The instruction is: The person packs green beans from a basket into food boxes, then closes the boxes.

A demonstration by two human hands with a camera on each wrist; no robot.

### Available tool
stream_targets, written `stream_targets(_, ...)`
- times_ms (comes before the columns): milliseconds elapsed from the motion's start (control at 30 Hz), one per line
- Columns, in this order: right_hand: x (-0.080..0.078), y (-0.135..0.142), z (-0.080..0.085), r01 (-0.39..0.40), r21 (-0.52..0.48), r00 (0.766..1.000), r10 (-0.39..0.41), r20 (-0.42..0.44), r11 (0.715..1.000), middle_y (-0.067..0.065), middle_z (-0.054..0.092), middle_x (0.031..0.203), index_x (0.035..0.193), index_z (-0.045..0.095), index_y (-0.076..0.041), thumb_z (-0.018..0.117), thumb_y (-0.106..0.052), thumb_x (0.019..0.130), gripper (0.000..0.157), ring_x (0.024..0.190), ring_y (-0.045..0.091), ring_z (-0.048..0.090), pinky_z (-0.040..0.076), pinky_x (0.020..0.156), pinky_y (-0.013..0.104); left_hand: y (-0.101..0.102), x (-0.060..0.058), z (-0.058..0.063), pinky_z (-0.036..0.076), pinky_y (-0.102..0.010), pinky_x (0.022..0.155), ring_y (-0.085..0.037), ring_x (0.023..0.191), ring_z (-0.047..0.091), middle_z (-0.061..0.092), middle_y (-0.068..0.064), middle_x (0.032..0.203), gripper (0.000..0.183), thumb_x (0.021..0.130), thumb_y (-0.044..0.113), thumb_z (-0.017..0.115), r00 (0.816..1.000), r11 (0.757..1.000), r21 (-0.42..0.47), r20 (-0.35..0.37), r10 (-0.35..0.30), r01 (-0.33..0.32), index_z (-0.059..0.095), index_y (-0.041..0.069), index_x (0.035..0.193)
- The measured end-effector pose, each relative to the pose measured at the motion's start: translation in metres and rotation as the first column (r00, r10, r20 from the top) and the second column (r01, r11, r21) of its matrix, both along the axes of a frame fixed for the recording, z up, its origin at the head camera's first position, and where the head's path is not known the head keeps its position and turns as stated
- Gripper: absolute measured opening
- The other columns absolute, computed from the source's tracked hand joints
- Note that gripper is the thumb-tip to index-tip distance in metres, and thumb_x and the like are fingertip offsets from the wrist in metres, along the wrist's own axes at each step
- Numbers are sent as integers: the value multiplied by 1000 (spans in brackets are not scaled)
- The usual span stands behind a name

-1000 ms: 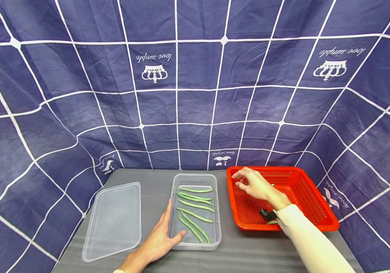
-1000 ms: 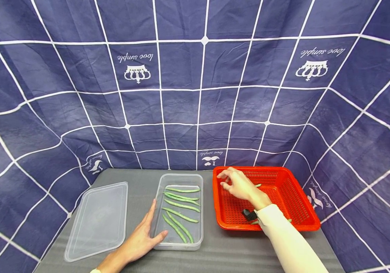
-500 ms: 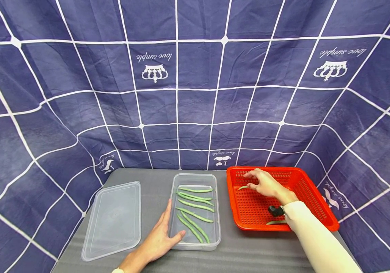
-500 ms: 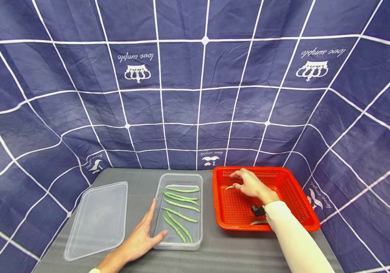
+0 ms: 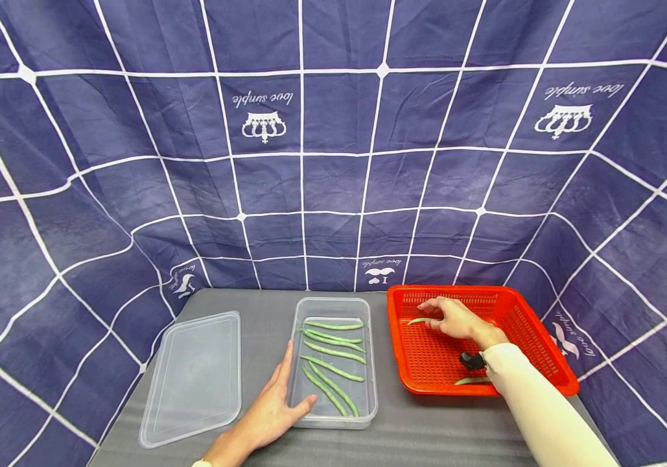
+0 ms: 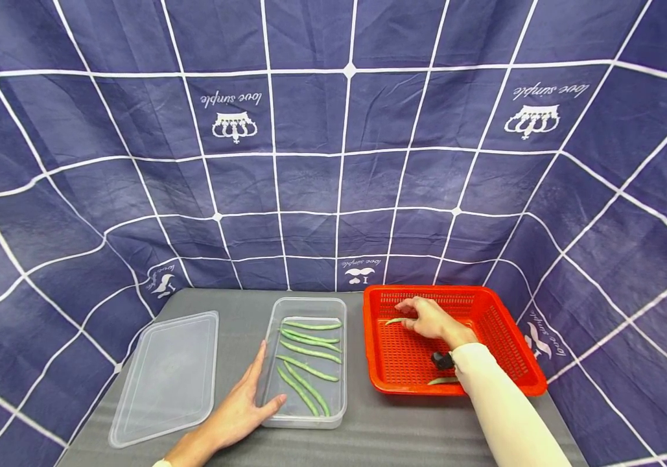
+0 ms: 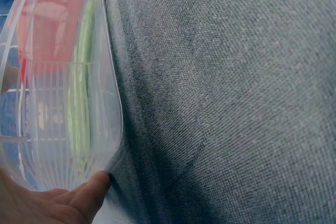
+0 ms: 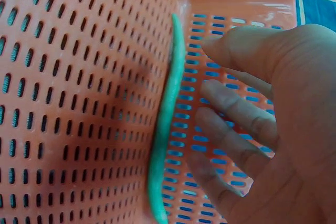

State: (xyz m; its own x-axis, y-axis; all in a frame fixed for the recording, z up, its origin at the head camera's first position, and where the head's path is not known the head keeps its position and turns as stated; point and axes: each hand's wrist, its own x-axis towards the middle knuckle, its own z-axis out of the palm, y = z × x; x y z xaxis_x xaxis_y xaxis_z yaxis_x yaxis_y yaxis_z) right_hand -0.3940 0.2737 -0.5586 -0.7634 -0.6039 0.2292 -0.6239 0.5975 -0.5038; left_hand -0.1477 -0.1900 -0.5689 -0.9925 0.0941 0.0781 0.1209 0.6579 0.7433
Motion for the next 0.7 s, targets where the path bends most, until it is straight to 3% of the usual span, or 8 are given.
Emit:
stream_targets(133,-26,14,-41,-9,43,1000,9,-10,999,-3,89,114,129,85,-14,93,-14,93,36,108,10,81,65,97,36,0,-1,-2,42,-72,135,-51,170,46,41,-28,185,125,100,45,91,1000,1000,-5,8,4,-4,9,17,190)
stream_targets(200,-30,15,-50,21,68,1000,-22,7,997,-10,89,114,127,86,-20,95,-15,91,37,111,7,80,64,100,37,0,-1,-2,42,-73,135,-51,170,45,41,-28,185,125,100,44,91,1000,1000,-4,5,4,-4,9,16,189)
stream_targets(333,-27,13,-45,-8,76,1000,7,17,997,-10,89,112,126,87,-20,95,-15,92,36,109,9,79,63,100,37,1,-1,-3,41,-73,135,-51,170,45,40,-28,186,125,100,44,91,1000,1000,1,4,5,-5,9,16,190)
stream_targets(500,-21,10,-33,-71,62,997,69,42,996,-3,88,111,124,87,-18,97,-12,88,38,100,13,79,64,88,36,0,-1,-1,42,-73,134,-51,170,46,41,-28,185,126,99,46,91,1000,1000,2,-4,2,-2,9,16,189)
stream_targets(700,-33,18,-51,-45,74,998,42,42,996,-13,85,106,113,88,-30,99,-6,79,44,94,3,74,62,83,27,0,-1,-2,40,-72,136,-49,171,44,40,-27,186,125,100,46,91,1000,1000,0,6,5,-5,8,16,190)
